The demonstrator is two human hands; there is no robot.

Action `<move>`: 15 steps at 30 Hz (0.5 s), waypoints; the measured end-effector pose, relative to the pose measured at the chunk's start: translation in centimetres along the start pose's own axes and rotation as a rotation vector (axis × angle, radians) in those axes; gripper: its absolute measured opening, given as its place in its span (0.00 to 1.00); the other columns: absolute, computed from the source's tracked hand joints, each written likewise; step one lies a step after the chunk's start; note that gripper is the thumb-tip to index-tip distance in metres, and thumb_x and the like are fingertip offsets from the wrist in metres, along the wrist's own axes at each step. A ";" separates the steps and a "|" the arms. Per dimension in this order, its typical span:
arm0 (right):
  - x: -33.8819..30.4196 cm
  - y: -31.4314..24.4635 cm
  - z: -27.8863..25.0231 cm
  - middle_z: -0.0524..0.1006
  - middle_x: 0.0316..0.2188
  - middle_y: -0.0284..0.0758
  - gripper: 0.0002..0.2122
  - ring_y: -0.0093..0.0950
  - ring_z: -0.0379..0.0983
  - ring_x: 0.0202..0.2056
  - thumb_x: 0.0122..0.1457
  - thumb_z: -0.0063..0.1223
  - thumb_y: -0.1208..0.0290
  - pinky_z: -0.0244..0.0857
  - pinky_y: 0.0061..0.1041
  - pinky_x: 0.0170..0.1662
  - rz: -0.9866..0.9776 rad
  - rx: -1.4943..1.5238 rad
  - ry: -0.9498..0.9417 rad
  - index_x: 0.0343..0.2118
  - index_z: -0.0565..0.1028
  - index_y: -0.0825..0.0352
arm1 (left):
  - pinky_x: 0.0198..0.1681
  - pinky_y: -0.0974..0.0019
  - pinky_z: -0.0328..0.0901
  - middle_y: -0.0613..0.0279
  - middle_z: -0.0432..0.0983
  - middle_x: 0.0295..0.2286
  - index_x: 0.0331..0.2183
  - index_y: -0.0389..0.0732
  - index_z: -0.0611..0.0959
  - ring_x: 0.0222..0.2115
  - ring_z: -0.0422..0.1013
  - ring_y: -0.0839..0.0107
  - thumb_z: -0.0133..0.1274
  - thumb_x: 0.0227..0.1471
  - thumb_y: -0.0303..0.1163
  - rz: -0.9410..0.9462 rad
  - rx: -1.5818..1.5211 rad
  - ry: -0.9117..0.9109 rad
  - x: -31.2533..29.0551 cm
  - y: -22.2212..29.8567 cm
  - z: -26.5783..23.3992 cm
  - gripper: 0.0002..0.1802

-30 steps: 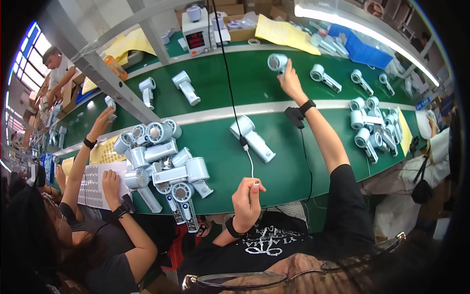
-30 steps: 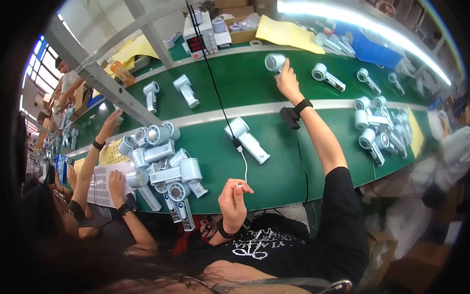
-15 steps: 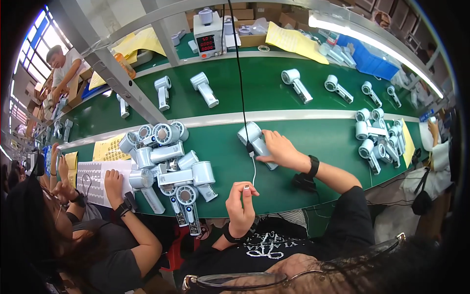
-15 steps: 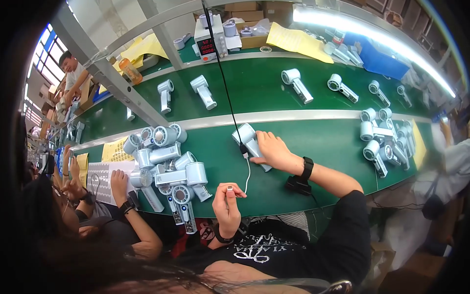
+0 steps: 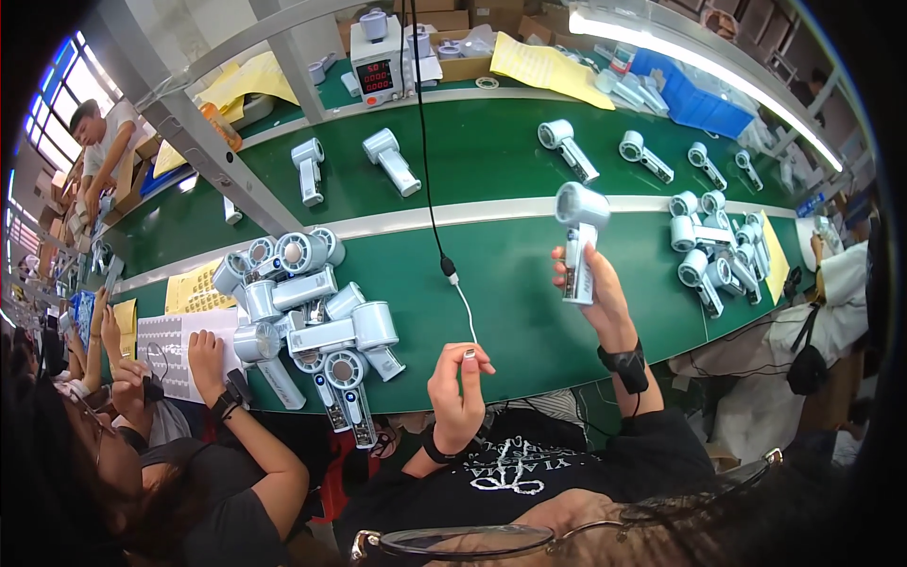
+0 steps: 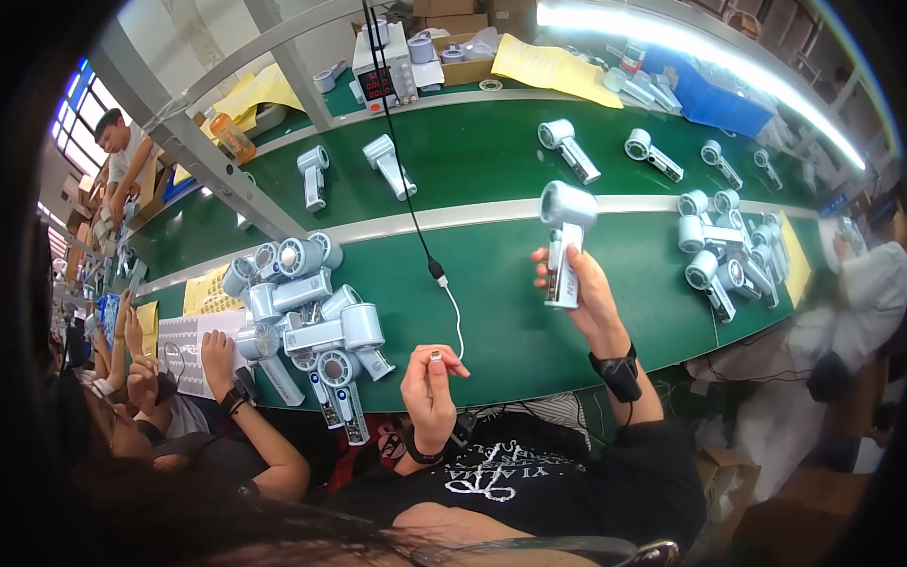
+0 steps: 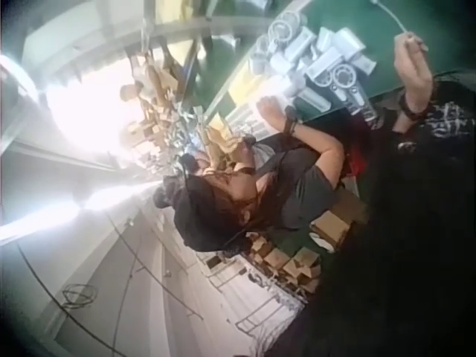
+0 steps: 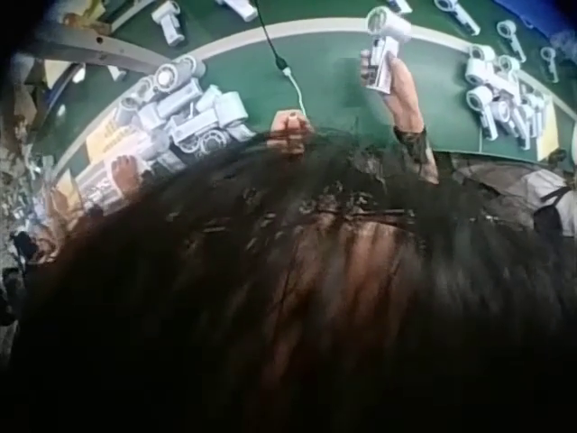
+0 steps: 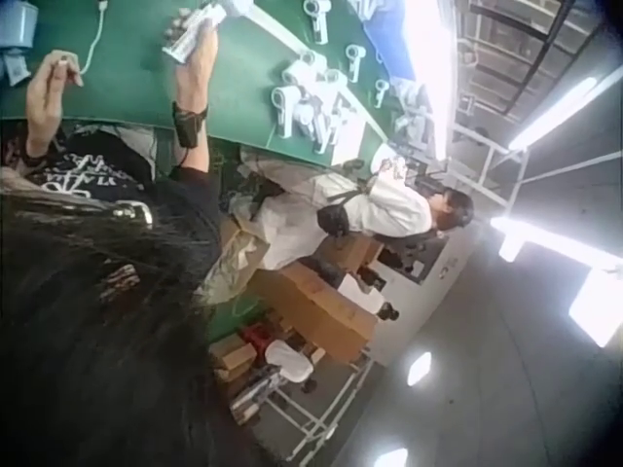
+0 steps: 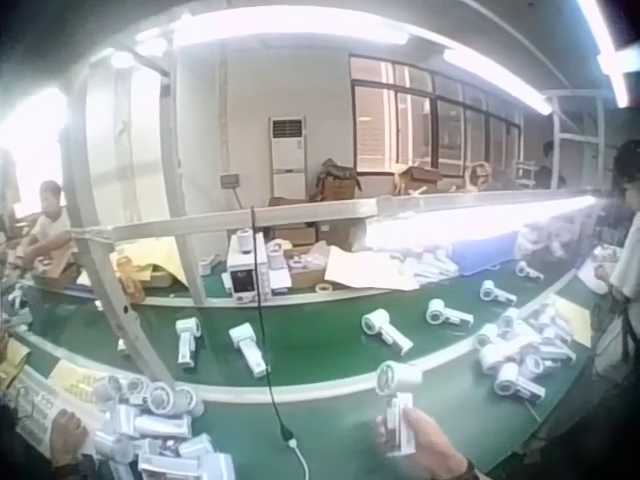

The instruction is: Testing and inspecting handheld fans on an assembly line.

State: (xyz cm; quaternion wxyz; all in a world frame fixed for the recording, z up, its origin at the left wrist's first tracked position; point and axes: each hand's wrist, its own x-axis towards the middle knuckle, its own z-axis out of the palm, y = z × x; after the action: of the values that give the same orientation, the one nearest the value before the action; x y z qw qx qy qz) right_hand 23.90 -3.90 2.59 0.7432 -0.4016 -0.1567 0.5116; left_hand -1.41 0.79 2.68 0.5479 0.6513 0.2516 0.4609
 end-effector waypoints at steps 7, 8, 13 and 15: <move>-4.2 2.3 5.2 0.68 0.42 0.34 0.25 0.23 0.67 0.38 0.62 0.46 0.64 0.68 0.31 0.36 -0.064 0.295 -0.085 0.59 0.55 0.67 | 0.29 0.73 0.65 0.59 0.71 0.27 0.32 0.31 0.73 0.24 0.70 0.75 0.41 0.61 0.25 -0.163 -0.125 -0.398 0.1 0.6 2.6 0.09; -4.3 2.8 5.5 0.67 0.40 0.33 0.27 0.22 0.66 0.36 0.60 0.48 0.65 0.67 0.29 0.35 -0.061 0.266 -0.115 0.59 0.55 0.67 | 0.29 0.73 0.65 0.59 0.71 0.27 0.32 0.31 0.73 0.24 0.70 0.75 0.41 0.61 0.25 -0.172 -0.124 -0.397 0.0 0.7 2.8 0.09; -4.1 4.4 5.8 0.63 0.34 0.29 0.32 0.18 0.63 0.31 0.53 0.54 0.69 0.65 0.23 0.33 -0.081 0.281 -0.148 0.60 0.55 0.68 | 0.28 0.72 0.65 0.59 0.72 0.25 0.32 0.30 0.74 0.23 0.70 0.74 0.43 0.60 0.24 -0.192 -0.167 -0.403 -0.2 0.3 3.9 0.07; -3.9 4.9 5.8 0.62 0.33 0.29 0.33 0.17 0.62 0.31 0.51 0.55 0.69 0.64 0.22 0.32 -0.092 0.318 -0.135 0.60 0.55 0.68 | 0.26 0.71 0.65 0.58 0.72 0.25 0.32 0.31 0.74 0.22 0.70 0.73 0.44 0.59 0.23 -0.192 -0.201 -0.382 -0.3 -0.1 4.1 0.06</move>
State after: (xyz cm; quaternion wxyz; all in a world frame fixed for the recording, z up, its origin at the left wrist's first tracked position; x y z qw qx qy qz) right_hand 15.43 -4.05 3.26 0.8077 -0.2362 -0.1415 0.5214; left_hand 2.07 -1.39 2.63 0.6891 0.6418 0.1569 0.2977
